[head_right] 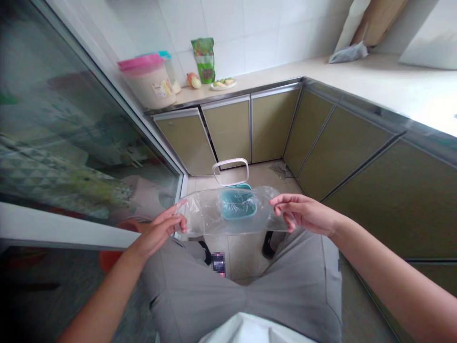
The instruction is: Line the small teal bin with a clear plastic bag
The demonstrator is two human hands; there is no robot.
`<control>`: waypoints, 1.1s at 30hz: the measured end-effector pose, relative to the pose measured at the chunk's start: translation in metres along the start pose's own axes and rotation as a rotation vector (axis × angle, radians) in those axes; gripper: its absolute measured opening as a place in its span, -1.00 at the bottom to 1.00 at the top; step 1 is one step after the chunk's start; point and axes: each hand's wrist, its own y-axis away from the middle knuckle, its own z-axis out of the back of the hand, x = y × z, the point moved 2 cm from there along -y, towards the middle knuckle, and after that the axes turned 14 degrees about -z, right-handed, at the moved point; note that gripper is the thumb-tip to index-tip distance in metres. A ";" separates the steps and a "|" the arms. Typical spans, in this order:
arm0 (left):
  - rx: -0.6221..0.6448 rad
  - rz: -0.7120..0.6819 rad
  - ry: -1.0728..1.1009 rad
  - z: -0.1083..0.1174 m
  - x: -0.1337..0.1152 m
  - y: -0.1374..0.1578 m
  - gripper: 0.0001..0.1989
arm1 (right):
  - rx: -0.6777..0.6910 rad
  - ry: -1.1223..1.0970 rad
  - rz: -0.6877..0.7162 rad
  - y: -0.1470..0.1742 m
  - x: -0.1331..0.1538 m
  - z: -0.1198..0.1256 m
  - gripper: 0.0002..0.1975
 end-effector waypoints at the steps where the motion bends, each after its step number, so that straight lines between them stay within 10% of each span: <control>1: -0.023 -0.008 0.042 0.000 -0.010 0.009 -0.32 | -0.003 0.007 0.002 0.011 0.000 0.000 -0.64; 7: -0.107 -0.026 0.219 -0.002 -0.048 0.029 -0.34 | -0.104 0.050 0.029 0.047 0.010 0.010 -0.52; 12: -0.148 -0.002 0.285 0.000 -0.032 0.001 -0.41 | -0.115 0.027 0.079 0.025 0.022 0.005 -0.50; 26: -0.206 0.302 0.097 0.014 0.141 -0.094 -0.88 | -0.437 -0.197 -0.254 -0.188 -0.072 0.023 -0.87; 33: -0.260 0.485 -0.106 0.006 0.221 -0.107 -0.41 | -0.676 -0.153 -0.407 -0.249 -0.131 0.024 -0.78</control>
